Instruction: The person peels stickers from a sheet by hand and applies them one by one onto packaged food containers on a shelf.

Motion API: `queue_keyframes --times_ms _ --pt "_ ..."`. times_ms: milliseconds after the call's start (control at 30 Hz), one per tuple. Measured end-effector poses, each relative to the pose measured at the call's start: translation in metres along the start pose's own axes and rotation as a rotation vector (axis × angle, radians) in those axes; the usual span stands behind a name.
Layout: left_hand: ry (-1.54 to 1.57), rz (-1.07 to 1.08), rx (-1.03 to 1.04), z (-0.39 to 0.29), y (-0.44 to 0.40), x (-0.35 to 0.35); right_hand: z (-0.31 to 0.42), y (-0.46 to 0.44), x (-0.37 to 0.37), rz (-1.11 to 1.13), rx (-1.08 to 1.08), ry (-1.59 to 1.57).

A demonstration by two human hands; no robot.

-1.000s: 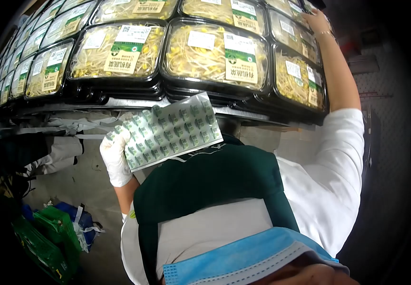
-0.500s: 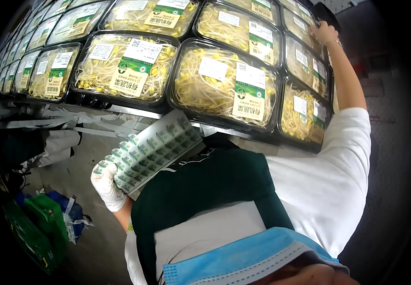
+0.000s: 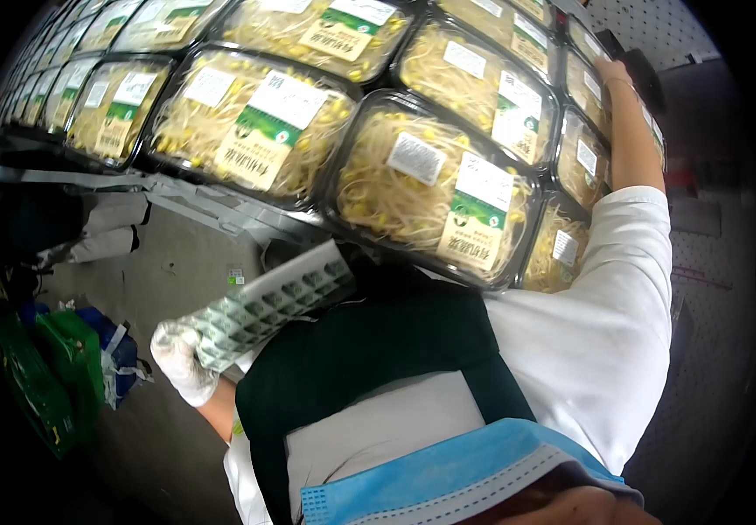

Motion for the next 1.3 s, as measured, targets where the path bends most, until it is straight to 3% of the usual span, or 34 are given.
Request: queue_keyframes --times_ms 33,100,133,200,267,300,333,367,400,433,500,600,700,767,833,867,900,1000,1033,1067,1100,1167,1233,1300 --pt "-0.032 0.004 0.011 0.000 -0.005 -0.007 -0.002 -0.016 0.006 0.086 -0.081 0.152" --pt "-0.057 0.067 0.045 -0.017 -0.021 0.018 -0.009 -0.049 0.002 -0.049 -0.106 0.215" --pt "-0.058 0.056 -0.045 -0.021 -0.029 0.025 0.009 -0.032 -0.009 -0.035 -0.145 0.215" --pt "-0.006 0.094 -0.118 -0.009 -0.048 0.021 0.050 0.026 -0.082 -0.362 -0.362 -0.207" --pt "-0.086 0.216 -0.004 -0.027 -0.072 0.051 0.101 0.101 -0.101 -0.267 -0.834 -0.551" --pt "-0.194 0.254 -0.072 -0.021 -0.081 0.035 0.128 0.143 -0.110 -0.149 -1.060 -0.703" --pt "-0.158 0.323 -0.037 -0.023 -0.091 0.030 0.152 0.228 -0.112 -0.045 -1.200 -0.678" --pt "-0.125 0.318 -0.152 -0.026 -0.096 0.030 0.177 0.317 -0.115 0.081 -1.337 -0.656" --pt "-0.103 0.422 -0.055 -0.030 -0.099 0.027 0.201 0.406 -0.117 0.222 -1.459 -0.634" --pt "-0.079 0.527 0.051 -0.036 -0.105 0.031 0.216 0.472 -0.117 0.192 -1.446 -0.527" --pt "-0.097 0.578 0.076 -0.042 -0.105 0.020 0.242 0.541 -0.097 -0.038 -1.693 -0.538" --pt "-0.137 0.668 0.017 -0.053 -0.099 -0.014 0.274 0.594 -0.072 -0.209 -1.617 -0.503" --pt "-0.167 0.711 -0.014 -0.033 -0.117 0.032 0.263 0.546 -0.059 -0.076 -1.498 -0.526" --pt "-0.154 0.745 -0.036 -0.035 -0.119 0.031 0.263 0.554 -0.057 -0.111 -1.446 -0.520" --pt "-0.153 0.739 -0.213 -0.036 -0.125 0.018 0.270 0.567 -0.053 -0.165 -1.422 -0.449" --pt "-0.191 0.748 -0.172 -0.039 -0.127 0.011 0.272 0.578 -0.052 -0.233 -1.423 -0.462" --pt "-0.107 0.650 -0.314 -0.041 -0.124 0.016 0.272 0.583 -0.049 -0.316 -1.423 -0.439" --pt "-0.008 0.672 -0.444 -0.017 -0.137 -0.001 0.264 0.586 -0.044 -0.293 -1.469 -0.688" --pt "-0.024 0.652 -0.479 -0.013 -0.138 -0.007 0.254 0.574 -0.050 -0.405 -1.450 -0.778" --pt "-0.007 0.622 -0.430 -0.012 -0.136 -0.011 0.230 0.556 -0.056 -0.028 -1.116 -1.020" --pt "-0.062 0.613 -0.411 -0.005 -0.144 -0.008 0.200 0.508 -0.049 -0.045 -0.801 -1.244" --pt "-0.033 0.575 -0.392 -0.009 -0.143 0.000 0.154 0.450 -0.044 -0.276 -0.755 -1.309" --pt "-0.039 0.551 -0.394 0.000 -0.151 0.002 0.148 0.432 -0.040 -0.211 -0.750 -1.308" --pt "-0.123 0.540 -0.385 0.003 -0.154 0.001 0.155 0.440 -0.037 -0.310 -0.592 -0.826"
Point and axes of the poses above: each hand's wrist, its own y-axis away from the middle knuckle, its own x-axis out of the palm, z = x × y, the point moved 4 cm from there along -y, towards the middle knuckle, and after that the axes turned 6 degrees about z, right-handed, at the moved point
